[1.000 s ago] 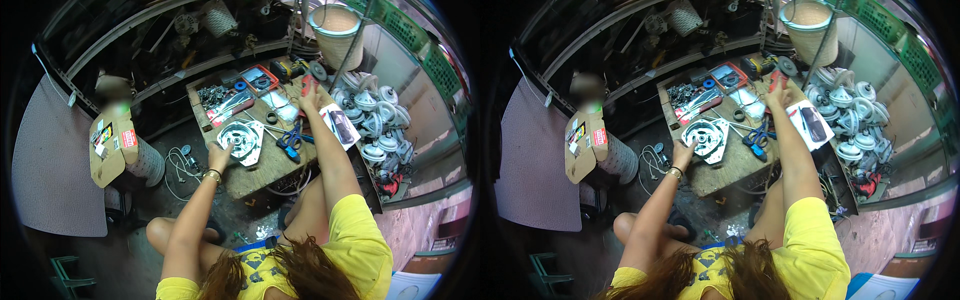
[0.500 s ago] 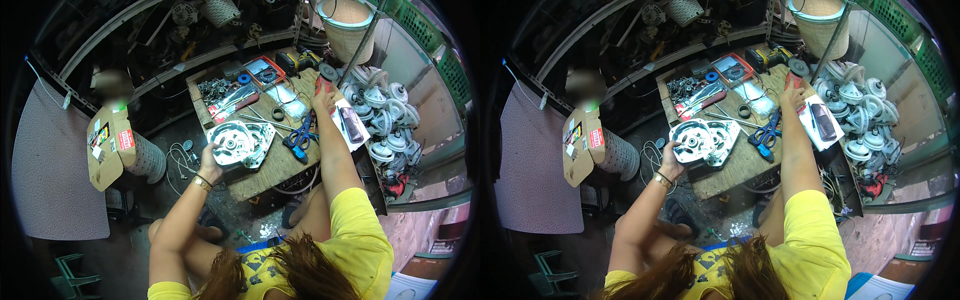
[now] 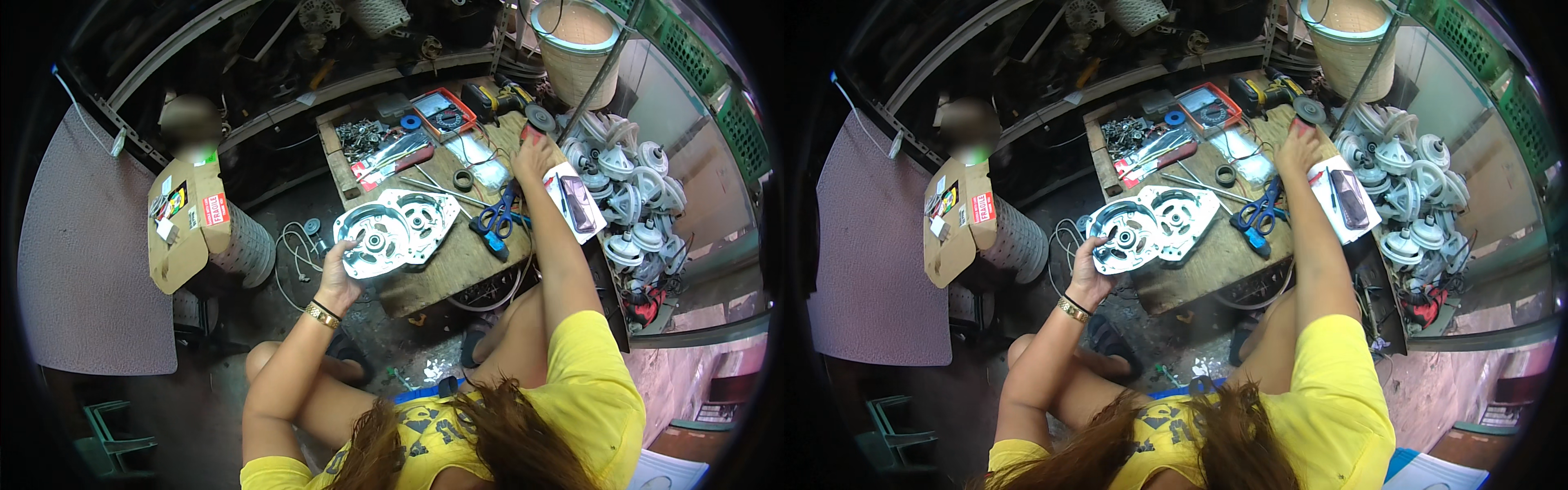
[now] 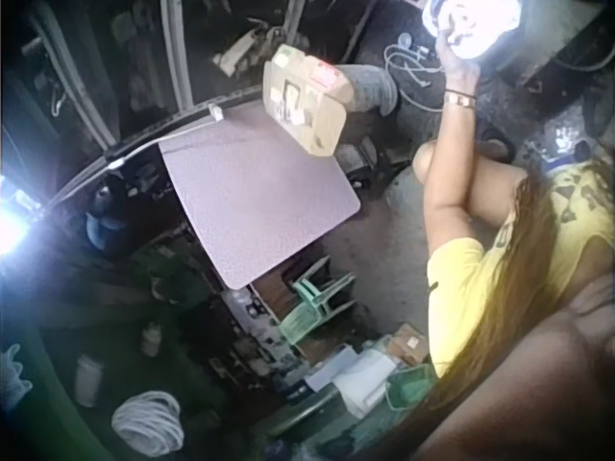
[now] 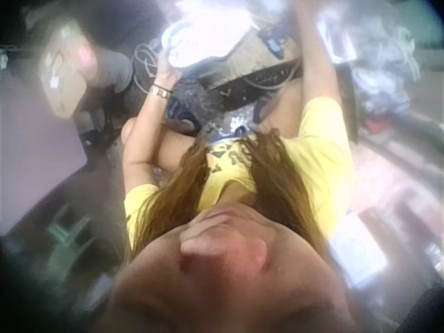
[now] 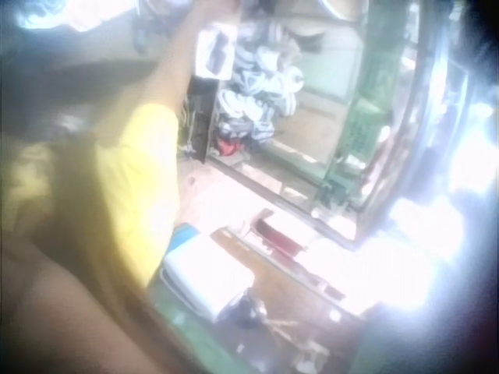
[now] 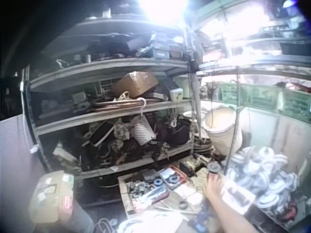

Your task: The person picks up a metal housing and a handheld angle grinder. They use the grinder to smooth the edges of the metal component, producing sparks, and then place both items back on the workbench.

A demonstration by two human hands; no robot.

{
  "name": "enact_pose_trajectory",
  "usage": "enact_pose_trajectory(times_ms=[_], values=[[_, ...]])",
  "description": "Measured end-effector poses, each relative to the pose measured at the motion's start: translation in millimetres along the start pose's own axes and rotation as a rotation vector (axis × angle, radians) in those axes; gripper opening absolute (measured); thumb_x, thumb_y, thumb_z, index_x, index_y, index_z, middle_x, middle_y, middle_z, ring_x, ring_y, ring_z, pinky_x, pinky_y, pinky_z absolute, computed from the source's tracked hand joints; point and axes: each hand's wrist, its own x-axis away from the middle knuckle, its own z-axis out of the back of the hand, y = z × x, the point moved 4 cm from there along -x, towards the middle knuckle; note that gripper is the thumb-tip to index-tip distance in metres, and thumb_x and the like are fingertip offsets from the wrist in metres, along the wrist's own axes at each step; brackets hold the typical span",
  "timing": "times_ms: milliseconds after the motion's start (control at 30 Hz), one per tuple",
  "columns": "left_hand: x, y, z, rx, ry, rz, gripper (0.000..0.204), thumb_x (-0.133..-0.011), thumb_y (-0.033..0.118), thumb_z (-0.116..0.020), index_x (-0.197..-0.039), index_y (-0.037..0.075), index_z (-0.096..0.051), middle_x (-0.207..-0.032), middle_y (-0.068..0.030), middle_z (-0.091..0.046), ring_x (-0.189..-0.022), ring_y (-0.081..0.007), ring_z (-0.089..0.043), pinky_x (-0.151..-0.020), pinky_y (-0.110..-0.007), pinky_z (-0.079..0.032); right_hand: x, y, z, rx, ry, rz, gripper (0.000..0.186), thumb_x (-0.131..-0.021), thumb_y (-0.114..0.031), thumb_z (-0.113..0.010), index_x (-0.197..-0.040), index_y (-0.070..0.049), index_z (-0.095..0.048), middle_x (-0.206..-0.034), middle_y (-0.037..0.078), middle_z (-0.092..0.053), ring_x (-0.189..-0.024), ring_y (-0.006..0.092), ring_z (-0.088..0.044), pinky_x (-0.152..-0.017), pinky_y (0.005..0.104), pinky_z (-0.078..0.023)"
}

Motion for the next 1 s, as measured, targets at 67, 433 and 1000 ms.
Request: enact_pose_trajectory(times_ms=[67,433,1000], values=[[-2,1,6,0.041,0.018,-0.022,0.036,-0.085,0.010,-0.050,-0.120,0.000,-0.052,-0.114,-0.0126,-0.064,-0.104,-0.0257,-0.063,-0.095,-0.044,-0.051,16,-22,12,-0.084,-0.049,0.350,0.051,-0.079,-0.035,-0.068,-0.123,-0.012,-0.056,-0.121,0.016,-0.054,-0.104,0.0353,-0.057,-0.085,0.0505,-0.046],[2,4,4,0.114,0.035,0.020,0.042,-0.084,0.019,-0.049,-0.121,0.000,-0.052,-0.113,-0.0137,-0.064,-0.103,-0.0276,-0.064,-0.093,-0.043,-0.052,104,-69,-14,-0.085,-0.309,0.813,0.016,-0.079,-0.016,-0.060,-0.089,-0.004,-0.065,-0.080,0.019,-0.067,-0.078,0.0362,-0.067,-0.069,0.0475,-0.053],[-1,-6,9,0.122,0.083,0.008,0.037,-0.088,0.023,-0.045,-0.117,0.000,-0.053,-0.114,-0.0170,-0.063,-0.103,-0.0285,-0.064,-0.091,-0.046,-0.052,170,-51,226,-1.141,-0.409,0.441,0.018,-0.091,-0.008,-0.052,-0.103,-0.002,-0.064,-0.085,0.014,-0.068,-0.070,0.0240,-0.068,-0.059,0.0321,-0.053]])
